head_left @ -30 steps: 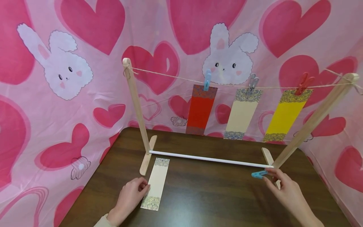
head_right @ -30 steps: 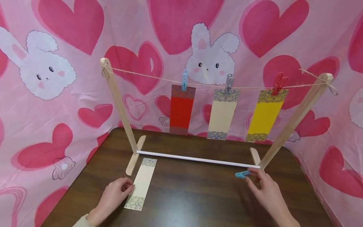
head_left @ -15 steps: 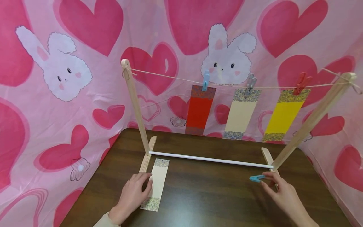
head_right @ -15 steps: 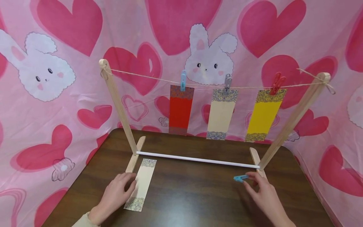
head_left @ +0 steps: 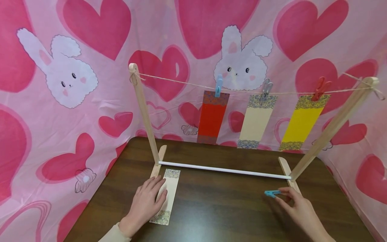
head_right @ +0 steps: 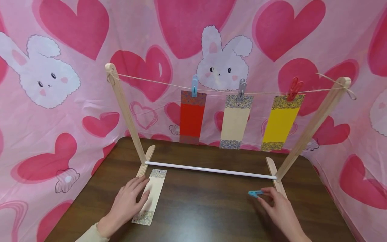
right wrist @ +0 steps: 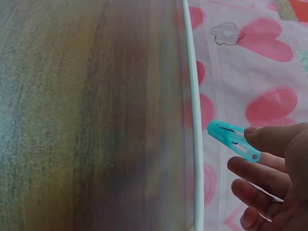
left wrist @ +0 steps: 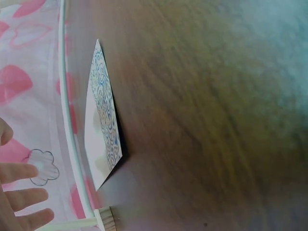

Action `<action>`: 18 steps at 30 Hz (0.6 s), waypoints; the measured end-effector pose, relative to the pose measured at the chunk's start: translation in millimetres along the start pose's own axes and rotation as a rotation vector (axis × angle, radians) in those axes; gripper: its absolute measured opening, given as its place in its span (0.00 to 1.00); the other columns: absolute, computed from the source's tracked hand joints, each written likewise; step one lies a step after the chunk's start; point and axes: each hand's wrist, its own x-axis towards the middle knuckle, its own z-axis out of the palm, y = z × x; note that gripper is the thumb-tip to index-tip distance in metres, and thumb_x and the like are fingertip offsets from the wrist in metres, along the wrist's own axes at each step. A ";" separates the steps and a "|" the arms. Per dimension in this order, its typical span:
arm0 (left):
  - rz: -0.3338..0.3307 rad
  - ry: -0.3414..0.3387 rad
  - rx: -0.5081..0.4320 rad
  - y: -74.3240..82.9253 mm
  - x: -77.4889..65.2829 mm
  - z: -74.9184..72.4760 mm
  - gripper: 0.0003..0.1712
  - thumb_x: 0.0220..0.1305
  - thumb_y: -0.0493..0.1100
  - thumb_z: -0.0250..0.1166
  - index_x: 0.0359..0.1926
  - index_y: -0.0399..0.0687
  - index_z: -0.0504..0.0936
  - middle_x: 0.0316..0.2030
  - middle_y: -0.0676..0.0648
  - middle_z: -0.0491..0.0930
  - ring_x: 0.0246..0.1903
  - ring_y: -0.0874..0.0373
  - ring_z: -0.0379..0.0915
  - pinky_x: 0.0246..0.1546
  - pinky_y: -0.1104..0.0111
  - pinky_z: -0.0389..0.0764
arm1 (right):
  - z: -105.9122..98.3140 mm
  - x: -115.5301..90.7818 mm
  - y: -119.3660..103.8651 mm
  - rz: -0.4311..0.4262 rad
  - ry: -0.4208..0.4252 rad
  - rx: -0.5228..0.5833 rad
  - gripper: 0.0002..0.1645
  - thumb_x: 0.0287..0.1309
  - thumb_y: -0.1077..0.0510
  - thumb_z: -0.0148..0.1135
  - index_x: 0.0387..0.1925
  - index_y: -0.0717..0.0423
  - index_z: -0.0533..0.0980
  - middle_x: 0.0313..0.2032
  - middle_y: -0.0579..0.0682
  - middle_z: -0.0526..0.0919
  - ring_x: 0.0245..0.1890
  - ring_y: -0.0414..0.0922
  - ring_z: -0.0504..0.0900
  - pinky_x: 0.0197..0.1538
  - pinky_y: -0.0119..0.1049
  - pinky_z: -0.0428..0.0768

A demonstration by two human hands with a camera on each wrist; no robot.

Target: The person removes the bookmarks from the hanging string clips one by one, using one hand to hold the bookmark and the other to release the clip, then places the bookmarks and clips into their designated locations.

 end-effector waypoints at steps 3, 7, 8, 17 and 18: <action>0.018 0.012 0.010 0.7 1.0 0.5 0.24 0.63 0.50 0.70 0.58 0.46 0.86 0.61 0.40 0.82 0.62 0.38 0.75 0.51 0.39 0.78 | 1.4 -1.4 1.4 0.018 -0.015 0.006 0.22 0.48 0.67 0.80 0.45 0.56 0.81 0.30 0.43 0.87 0.28 0.27 0.74 0.29 0.29 0.70; 0.025 0.014 0.028 2.4 2.2 1.5 0.26 0.62 0.51 0.70 0.59 0.45 0.86 0.62 0.39 0.82 0.63 0.38 0.75 0.51 0.39 0.78 | 2.9 -2.9 2.8 0.040 -0.024 0.004 0.21 0.49 0.66 0.81 0.44 0.55 0.81 0.32 0.44 0.89 0.32 0.27 0.79 0.32 0.26 0.72; 0.023 0.011 0.032 2.8 2.7 1.8 0.27 0.62 0.52 0.70 0.59 0.46 0.86 0.62 0.40 0.81 0.63 0.37 0.75 0.52 0.39 0.77 | 3.2 -3.4 3.0 0.047 -0.026 0.004 0.21 0.49 0.66 0.81 0.44 0.55 0.81 0.32 0.44 0.89 0.32 0.27 0.79 0.32 0.26 0.72; 0.023 -0.011 0.062 5.3 5.5 0.5 0.28 0.64 0.54 0.68 0.61 0.48 0.85 0.63 0.41 0.81 0.65 0.39 0.74 0.55 0.39 0.75 | 6.1 -6.6 8.2 0.091 -0.075 -0.007 0.19 0.52 0.64 0.79 0.45 0.58 0.81 0.33 0.46 0.89 0.32 0.27 0.78 0.31 0.32 0.73; 0.028 -0.010 0.065 5.3 5.9 0.5 0.28 0.63 0.54 0.68 0.61 0.48 0.85 0.63 0.41 0.81 0.65 0.39 0.74 0.56 0.39 0.75 | 6.2 -6.7 8.4 0.098 -0.083 -0.009 0.19 0.52 0.64 0.79 0.45 0.58 0.81 0.34 0.47 0.89 0.32 0.28 0.78 0.31 0.33 0.74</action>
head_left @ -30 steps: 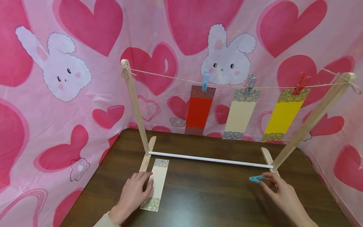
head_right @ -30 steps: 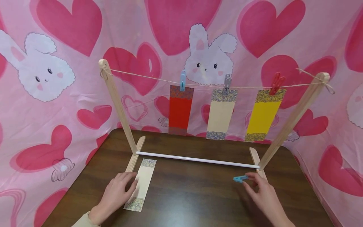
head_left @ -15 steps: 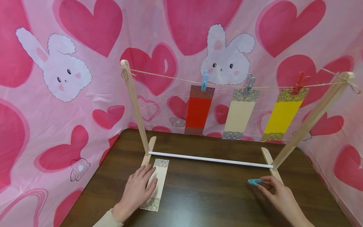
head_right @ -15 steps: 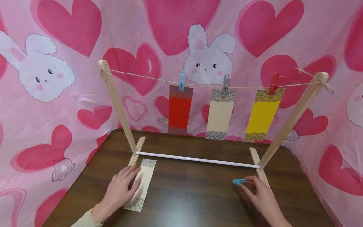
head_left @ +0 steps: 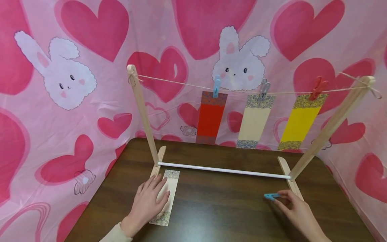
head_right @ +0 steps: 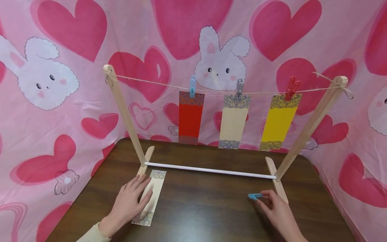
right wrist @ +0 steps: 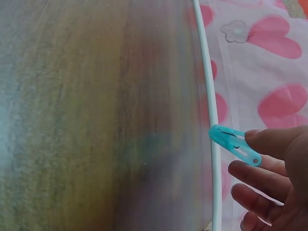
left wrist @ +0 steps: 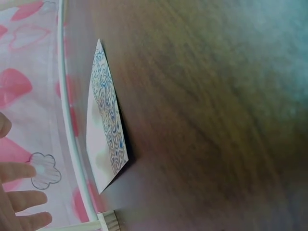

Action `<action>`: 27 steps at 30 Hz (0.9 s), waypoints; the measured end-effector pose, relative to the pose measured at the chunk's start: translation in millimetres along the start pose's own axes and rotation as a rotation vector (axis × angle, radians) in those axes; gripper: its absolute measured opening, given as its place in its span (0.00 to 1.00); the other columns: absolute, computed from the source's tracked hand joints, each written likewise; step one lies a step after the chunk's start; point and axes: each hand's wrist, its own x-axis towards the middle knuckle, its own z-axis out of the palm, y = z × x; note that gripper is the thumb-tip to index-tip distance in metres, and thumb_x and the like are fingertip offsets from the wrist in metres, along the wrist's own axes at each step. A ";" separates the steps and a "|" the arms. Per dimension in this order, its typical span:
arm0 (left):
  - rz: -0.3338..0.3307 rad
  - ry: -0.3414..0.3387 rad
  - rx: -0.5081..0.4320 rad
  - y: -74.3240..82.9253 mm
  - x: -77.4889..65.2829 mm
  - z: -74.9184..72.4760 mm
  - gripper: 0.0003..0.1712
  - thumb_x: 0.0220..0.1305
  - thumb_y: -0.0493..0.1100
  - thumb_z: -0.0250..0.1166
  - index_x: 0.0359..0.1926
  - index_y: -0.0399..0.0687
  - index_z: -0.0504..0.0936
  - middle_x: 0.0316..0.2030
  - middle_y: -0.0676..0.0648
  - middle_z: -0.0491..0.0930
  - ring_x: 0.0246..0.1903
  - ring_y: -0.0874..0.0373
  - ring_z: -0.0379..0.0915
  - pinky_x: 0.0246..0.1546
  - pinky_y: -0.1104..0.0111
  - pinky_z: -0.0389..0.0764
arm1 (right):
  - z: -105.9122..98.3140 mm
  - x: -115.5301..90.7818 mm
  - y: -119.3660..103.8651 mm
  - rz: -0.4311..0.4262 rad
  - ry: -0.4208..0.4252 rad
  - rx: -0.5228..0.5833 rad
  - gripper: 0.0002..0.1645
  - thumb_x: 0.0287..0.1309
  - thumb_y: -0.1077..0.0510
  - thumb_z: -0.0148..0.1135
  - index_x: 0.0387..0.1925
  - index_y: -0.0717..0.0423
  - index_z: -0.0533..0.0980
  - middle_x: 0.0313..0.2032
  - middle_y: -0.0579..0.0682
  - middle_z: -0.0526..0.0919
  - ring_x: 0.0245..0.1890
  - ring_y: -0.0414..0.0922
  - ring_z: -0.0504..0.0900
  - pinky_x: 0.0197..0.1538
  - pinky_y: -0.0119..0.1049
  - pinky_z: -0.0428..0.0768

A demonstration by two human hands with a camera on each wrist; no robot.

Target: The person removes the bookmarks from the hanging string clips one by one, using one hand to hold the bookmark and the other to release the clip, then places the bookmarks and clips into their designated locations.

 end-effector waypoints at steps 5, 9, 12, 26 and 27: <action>0.014 0.010 0.009 -0.5 0.3 0.8 0.28 0.62 0.55 0.69 0.60 0.48 0.86 0.63 0.41 0.81 0.65 0.39 0.73 0.58 0.36 0.72 | 0.3 -1.1 -0.5 0.050 -0.054 -0.022 0.19 0.55 0.62 0.78 0.46 0.59 0.80 0.36 0.51 0.90 0.33 0.33 0.81 0.32 0.34 0.76; 0.020 0.019 0.008 -1.1 0.7 1.3 0.29 0.61 0.55 0.70 0.60 0.48 0.86 0.63 0.40 0.81 0.64 0.39 0.74 0.58 0.35 0.71 | 0.0 -1.4 -0.8 0.090 -0.103 -0.049 0.19 0.58 0.60 0.77 0.48 0.60 0.79 0.38 0.54 0.90 0.36 0.44 0.86 0.36 0.39 0.79; 0.021 0.017 0.011 -2.0 1.3 2.2 0.28 0.61 0.55 0.70 0.60 0.48 0.86 0.63 0.40 0.81 0.64 0.39 0.74 0.58 0.35 0.71 | 0.4 -1.7 -0.8 0.114 -0.127 -0.054 0.19 0.59 0.58 0.76 0.48 0.61 0.79 0.39 0.54 0.91 0.37 0.47 0.87 0.38 0.42 0.81; 0.021 0.016 0.012 -3.0 1.7 2.3 0.29 0.60 0.57 0.70 0.58 0.48 0.87 0.61 0.40 0.82 0.63 0.39 0.75 0.59 0.32 0.67 | 6.0 -2.9 5.2 0.218 -0.244 -0.070 0.19 0.60 0.53 0.75 0.44 0.61 0.79 0.35 0.48 0.86 0.32 0.44 0.81 0.35 0.44 0.77; 0.018 0.014 0.010 -3.1 1.9 2.3 0.29 0.60 0.57 0.70 0.59 0.48 0.87 0.61 0.40 0.82 0.63 0.38 0.74 0.59 0.32 0.67 | 6.6 -2.7 6.0 0.227 -0.261 -0.071 0.19 0.59 0.53 0.76 0.44 0.61 0.79 0.34 0.47 0.85 0.32 0.43 0.79 0.35 0.43 0.76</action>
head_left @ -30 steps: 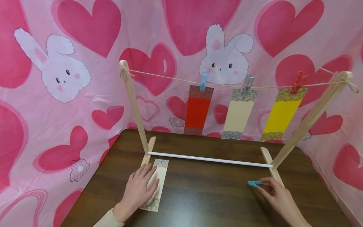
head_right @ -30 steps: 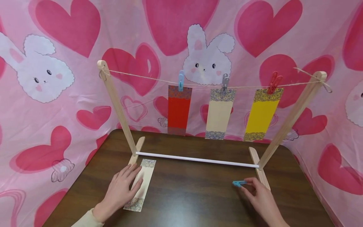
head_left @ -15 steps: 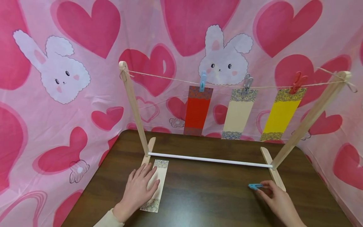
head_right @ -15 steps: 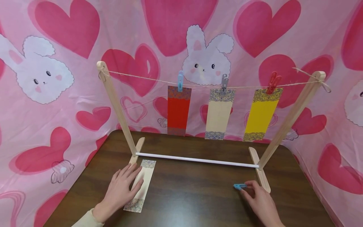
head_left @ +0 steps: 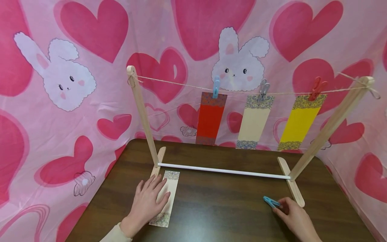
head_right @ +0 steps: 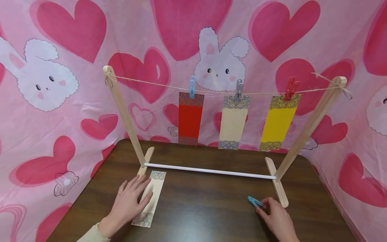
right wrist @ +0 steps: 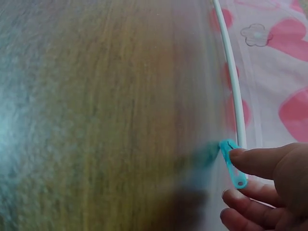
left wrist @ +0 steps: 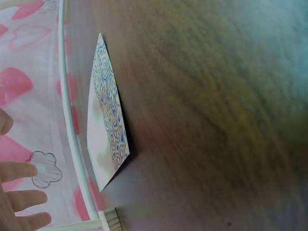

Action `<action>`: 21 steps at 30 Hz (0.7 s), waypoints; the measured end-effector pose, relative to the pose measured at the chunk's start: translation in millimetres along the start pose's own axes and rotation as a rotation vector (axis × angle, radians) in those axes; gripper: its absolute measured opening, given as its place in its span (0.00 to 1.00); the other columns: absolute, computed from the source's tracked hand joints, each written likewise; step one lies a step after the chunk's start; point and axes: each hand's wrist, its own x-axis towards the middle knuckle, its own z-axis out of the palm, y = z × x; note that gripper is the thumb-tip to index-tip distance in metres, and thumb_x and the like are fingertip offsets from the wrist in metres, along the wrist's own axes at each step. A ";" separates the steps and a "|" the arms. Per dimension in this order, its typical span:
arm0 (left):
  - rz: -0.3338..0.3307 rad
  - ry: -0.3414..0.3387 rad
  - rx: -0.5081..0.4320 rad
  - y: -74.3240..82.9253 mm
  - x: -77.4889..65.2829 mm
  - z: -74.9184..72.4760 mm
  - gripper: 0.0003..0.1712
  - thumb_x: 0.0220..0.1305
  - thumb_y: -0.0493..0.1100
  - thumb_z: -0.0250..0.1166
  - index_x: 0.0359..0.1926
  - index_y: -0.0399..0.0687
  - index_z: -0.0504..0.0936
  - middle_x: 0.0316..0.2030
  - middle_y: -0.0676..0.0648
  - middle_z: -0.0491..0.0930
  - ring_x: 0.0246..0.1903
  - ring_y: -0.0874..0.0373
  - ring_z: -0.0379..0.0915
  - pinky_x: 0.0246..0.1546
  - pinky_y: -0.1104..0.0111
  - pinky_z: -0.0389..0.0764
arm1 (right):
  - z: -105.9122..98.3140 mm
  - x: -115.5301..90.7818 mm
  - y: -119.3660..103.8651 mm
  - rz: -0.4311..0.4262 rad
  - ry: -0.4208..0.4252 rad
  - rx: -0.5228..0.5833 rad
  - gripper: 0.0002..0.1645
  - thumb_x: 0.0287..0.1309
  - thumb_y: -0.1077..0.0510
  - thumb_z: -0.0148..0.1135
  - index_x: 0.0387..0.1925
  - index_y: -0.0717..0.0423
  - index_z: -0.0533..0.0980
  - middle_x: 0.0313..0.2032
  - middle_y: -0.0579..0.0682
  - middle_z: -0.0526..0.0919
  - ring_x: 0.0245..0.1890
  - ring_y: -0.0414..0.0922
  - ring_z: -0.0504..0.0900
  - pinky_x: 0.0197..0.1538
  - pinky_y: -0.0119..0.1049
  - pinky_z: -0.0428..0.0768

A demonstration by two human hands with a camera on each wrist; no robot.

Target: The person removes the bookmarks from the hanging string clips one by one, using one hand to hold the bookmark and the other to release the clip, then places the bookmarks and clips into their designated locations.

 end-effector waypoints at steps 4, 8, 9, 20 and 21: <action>-0.017 -0.012 0.003 -0.6 0.3 0.6 0.32 0.60 0.59 0.70 0.61 0.49 0.85 0.63 0.40 0.81 0.65 0.37 0.73 0.61 0.31 0.66 | 2.4 2.1 3.4 0.006 -0.040 -0.016 0.19 0.58 0.52 0.77 0.41 0.61 0.79 0.33 0.46 0.83 0.31 0.43 0.77 0.34 0.42 0.76; -0.027 -0.020 0.013 -0.7 0.0 0.9 0.34 0.60 0.61 0.70 0.63 0.50 0.84 0.63 0.41 0.81 0.65 0.37 0.73 0.62 0.31 0.65 | 4.3 2.6 5.7 0.007 -0.052 -0.037 0.20 0.56 0.52 0.78 0.40 0.60 0.78 0.34 0.47 0.82 0.33 0.44 0.78 0.36 0.44 0.77; -0.027 -0.022 0.014 -0.7 0.0 0.9 0.34 0.60 0.61 0.70 0.63 0.51 0.84 0.63 0.41 0.81 0.64 0.36 0.73 0.62 0.31 0.65 | 4.7 2.7 6.2 0.008 -0.055 -0.040 0.21 0.55 0.52 0.79 0.40 0.60 0.78 0.34 0.47 0.82 0.33 0.44 0.78 0.36 0.44 0.77; -0.049 -0.052 0.023 0.2 0.9 0.2 0.33 0.61 0.61 0.69 0.63 0.50 0.85 0.63 0.41 0.81 0.65 0.38 0.72 0.64 0.30 0.61 | 6.6 4.2 8.4 -0.012 -0.066 -0.057 0.21 0.53 0.51 0.80 0.39 0.58 0.79 0.33 0.46 0.80 0.32 0.43 0.75 0.35 0.43 0.75; -0.050 -0.053 0.023 0.2 0.8 0.3 0.33 0.61 0.61 0.70 0.62 0.50 0.85 0.63 0.42 0.81 0.65 0.38 0.72 0.64 0.30 0.61 | 6.6 4.2 8.6 -0.014 -0.068 -0.059 0.21 0.53 0.51 0.80 0.39 0.58 0.79 0.33 0.46 0.80 0.32 0.43 0.76 0.35 0.43 0.76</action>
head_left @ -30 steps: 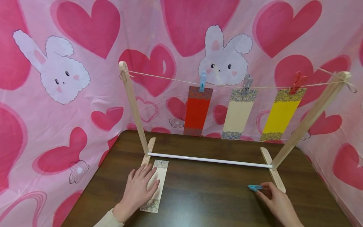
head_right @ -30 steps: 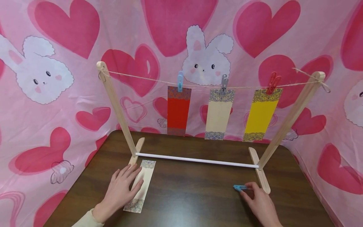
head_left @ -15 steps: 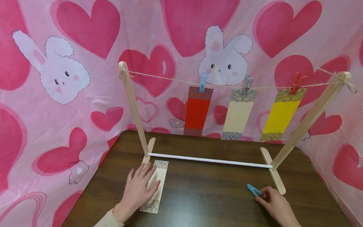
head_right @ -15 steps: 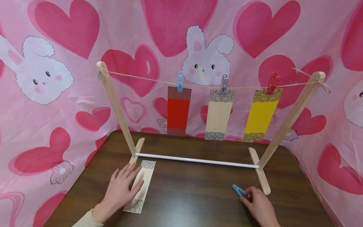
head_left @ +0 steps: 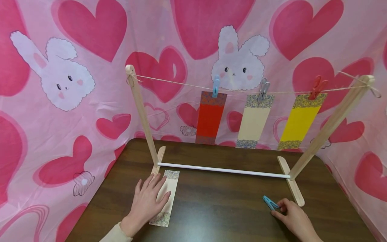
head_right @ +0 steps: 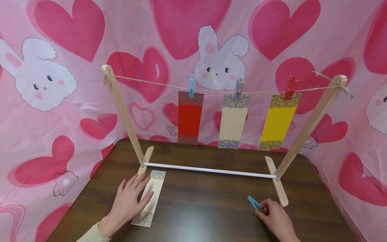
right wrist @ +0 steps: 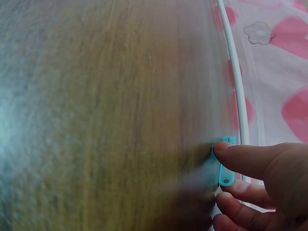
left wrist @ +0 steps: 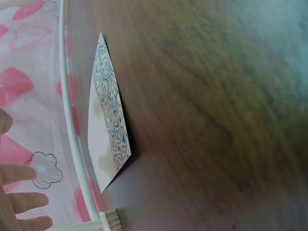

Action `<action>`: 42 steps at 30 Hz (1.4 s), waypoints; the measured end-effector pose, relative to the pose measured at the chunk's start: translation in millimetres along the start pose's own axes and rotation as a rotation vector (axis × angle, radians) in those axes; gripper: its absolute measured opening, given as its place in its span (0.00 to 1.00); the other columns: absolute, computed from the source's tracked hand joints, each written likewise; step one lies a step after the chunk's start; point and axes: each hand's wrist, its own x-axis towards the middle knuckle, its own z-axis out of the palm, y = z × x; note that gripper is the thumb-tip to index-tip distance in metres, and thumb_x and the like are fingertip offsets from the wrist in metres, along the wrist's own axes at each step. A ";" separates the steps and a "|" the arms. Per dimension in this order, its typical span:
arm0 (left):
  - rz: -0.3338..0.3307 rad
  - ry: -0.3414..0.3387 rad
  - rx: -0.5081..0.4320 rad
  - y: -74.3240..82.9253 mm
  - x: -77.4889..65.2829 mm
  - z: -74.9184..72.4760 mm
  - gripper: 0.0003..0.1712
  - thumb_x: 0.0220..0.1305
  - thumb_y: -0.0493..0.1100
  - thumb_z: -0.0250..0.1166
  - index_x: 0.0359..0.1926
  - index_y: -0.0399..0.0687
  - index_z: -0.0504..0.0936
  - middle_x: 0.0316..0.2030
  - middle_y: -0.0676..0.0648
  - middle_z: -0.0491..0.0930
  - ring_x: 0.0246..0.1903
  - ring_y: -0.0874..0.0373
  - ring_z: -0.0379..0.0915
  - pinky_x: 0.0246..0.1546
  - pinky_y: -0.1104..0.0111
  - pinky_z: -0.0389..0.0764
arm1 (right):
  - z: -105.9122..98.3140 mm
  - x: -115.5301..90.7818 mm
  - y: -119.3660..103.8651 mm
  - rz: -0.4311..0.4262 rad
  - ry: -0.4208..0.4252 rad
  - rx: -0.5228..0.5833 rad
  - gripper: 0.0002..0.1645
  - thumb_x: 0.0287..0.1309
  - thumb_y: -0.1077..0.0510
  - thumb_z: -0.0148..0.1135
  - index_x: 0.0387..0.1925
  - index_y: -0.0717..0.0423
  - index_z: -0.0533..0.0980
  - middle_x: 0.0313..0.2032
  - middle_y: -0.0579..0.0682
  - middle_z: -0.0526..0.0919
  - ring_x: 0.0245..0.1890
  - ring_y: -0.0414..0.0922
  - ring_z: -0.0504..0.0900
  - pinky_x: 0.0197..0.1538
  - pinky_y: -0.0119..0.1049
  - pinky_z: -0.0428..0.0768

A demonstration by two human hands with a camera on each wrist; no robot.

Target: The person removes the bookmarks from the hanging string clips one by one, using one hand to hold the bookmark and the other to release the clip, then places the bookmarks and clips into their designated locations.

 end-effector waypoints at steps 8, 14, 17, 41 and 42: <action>0.012 -0.004 -0.005 -1.2 1.0 -0.4 0.32 0.62 0.61 0.70 0.63 0.50 0.84 0.63 0.41 0.81 0.64 0.38 0.73 0.62 0.31 0.66 | -2.9 0.9 -0.4 -0.018 -0.020 0.001 0.21 0.53 0.50 0.80 0.39 0.58 0.79 0.33 0.46 0.80 0.33 0.44 0.77 0.35 0.43 0.76; 0.029 0.012 -0.016 -2.3 1.6 -1.4 0.32 0.62 0.60 0.71 0.62 0.49 0.85 0.62 0.41 0.82 0.64 0.37 0.74 0.61 0.31 0.66 | -8.9 0.8 -5.0 -0.031 0.005 0.015 0.19 0.59 0.49 0.76 0.42 0.58 0.80 0.32 0.45 0.78 0.31 0.41 0.74 0.34 0.38 0.74; 0.037 0.018 -0.017 -2.2 1.8 -1.5 0.32 0.61 0.60 0.71 0.62 0.49 0.85 0.61 0.40 0.82 0.63 0.37 0.74 0.61 0.31 0.67 | -12.5 1.5 -9.4 -0.040 0.031 0.019 0.17 0.63 0.50 0.74 0.41 0.59 0.80 0.31 0.45 0.79 0.30 0.40 0.74 0.34 0.37 0.74; 0.061 0.101 -0.121 9.9 14.0 -1.8 0.20 0.65 0.51 0.70 0.53 0.46 0.88 0.52 0.45 0.86 0.54 0.42 0.79 0.49 0.42 0.77 | -30.3 -4.0 -60.5 -0.241 0.305 0.016 0.06 0.60 0.57 0.75 0.34 0.51 0.83 0.27 0.38 0.79 0.24 0.30 0.69 0.28 0.33 0.73; 0.060 0.100 -0.125 10.4 14.3 -2.0 0.20 0.65 0.51 0.70 0.53 0.46 0.88 0.51 0.45 0.86 0.55 0.42 0.79 0.49 0.42 0.78 | -31.2 -4.0 -62.8 -0.246 0.310 0.015 0.06 0.60 0.57 0.75 0.34 0.50 0.83 0.27 0.38 0.80 0.25 0.30 0.69 0.29 0.33 0.73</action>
